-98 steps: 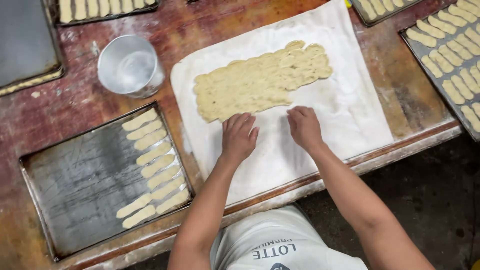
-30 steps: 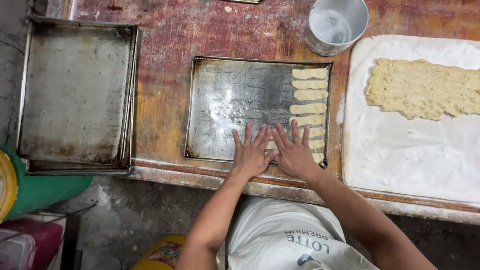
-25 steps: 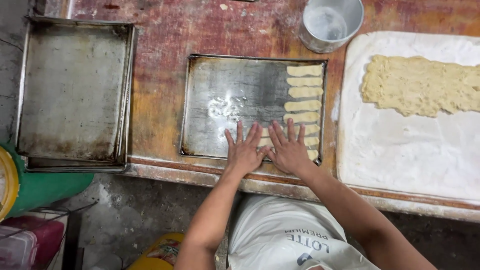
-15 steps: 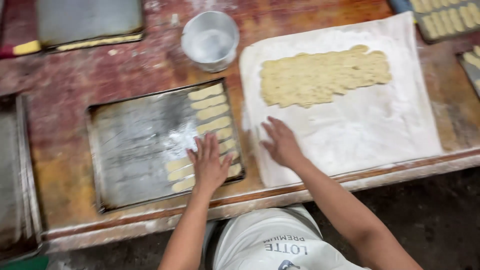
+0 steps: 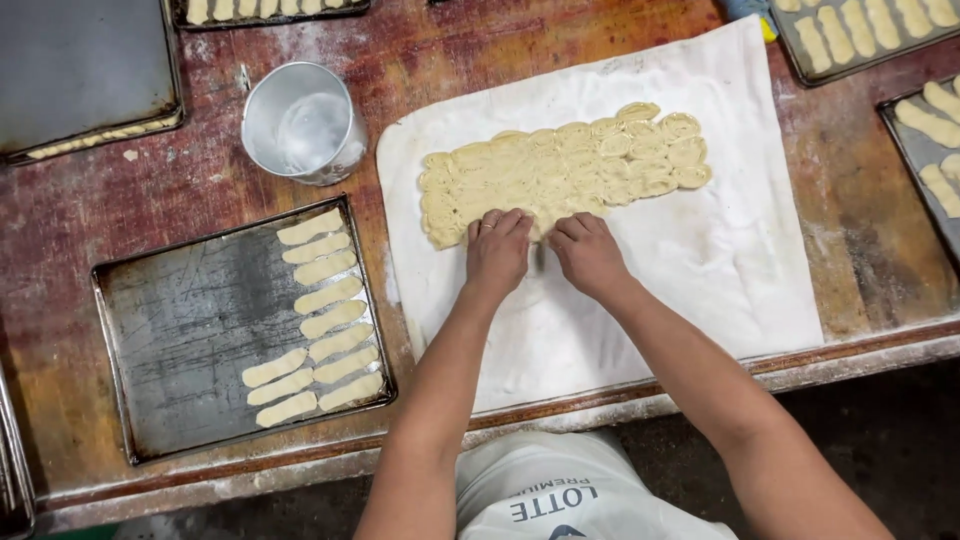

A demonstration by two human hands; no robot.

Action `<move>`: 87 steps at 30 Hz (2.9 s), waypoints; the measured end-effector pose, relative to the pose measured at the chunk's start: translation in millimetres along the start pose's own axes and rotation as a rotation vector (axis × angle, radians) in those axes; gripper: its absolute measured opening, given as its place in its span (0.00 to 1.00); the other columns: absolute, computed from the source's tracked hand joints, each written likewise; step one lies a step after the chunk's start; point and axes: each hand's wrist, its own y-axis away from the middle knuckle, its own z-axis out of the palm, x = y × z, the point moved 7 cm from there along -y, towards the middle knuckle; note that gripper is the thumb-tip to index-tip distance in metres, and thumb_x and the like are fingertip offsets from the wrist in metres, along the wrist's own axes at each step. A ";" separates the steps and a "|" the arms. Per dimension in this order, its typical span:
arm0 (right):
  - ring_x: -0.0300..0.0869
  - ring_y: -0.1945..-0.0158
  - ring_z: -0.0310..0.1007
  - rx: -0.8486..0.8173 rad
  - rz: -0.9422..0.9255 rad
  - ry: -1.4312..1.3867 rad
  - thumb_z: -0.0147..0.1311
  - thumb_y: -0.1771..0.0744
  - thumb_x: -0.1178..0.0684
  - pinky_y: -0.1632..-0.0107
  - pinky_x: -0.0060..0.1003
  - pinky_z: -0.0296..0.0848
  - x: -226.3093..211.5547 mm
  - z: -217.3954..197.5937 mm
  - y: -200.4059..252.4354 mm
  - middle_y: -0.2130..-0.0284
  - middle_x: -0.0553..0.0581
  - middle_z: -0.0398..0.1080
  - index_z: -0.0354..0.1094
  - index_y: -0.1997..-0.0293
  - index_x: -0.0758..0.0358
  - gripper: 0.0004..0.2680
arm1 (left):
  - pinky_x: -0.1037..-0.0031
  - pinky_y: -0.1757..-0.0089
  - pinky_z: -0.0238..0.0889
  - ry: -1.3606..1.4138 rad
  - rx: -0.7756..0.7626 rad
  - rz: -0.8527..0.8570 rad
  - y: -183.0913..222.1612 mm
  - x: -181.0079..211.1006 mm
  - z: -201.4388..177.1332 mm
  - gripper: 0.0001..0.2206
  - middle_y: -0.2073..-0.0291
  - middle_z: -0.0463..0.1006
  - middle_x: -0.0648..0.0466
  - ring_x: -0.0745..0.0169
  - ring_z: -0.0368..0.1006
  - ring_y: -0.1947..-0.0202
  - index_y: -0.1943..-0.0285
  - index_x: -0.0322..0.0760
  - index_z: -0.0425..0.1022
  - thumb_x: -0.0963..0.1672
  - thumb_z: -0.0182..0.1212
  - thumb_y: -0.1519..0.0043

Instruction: The person is tearing small pieces of dough from a larger sheet and arranging them in neat rows on a metal baking tray.

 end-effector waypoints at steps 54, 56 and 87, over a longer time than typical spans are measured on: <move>0.61 0.31 0.53 -0.197 -0.207 0.046 0.38 0.30 0.39 0.40 0.60 0.58 -478.8 45.7 -102.5 0.41 0.60 0.66 0.63 0.34 0.56 0.20 | 0.56 0.47 0.57 0.203 0.158 -0.286 308.4 -316.3 -211.6 0.19 0.43 0.72 0.51 0.48 0.64 0.39 0.36 0.44 0.70 0.50 0.46 0.32; 0.64 0.28 0.40 -0.390 -0.206 0.085 0.34 0.31 0.42 0.36 0.63 0.44 -490.4 41.0 -98.5 0.34 0.59 0.56 0.54 0.30 0.57 0.22 | 0.50 0.41 0.37 0.200 -0.109 -0.321 301.3 -288.4 -233.4 0.25 0.35 0.62 0.48 0.43 0.46 0.32 0.30 0.39 0.61 0.54 0.37 0.32; 0.48 0.49 0.69 0.071 -0.051 -0.011 0.55 0.37 0.51 0.48 0.41 0.70 -51.4 14.5 -33.4 0.58 0.50 0.70 0.74 0.51 0.52 0.12 | 0.60 0.47 0.58 0.065 0.137 -0.062 25.7 -42.4 -21.9 0.14 0.46 0.73 0.60 0.55 0.67 0.43 0.46 0.51 0.75 0.50 0.53 0.38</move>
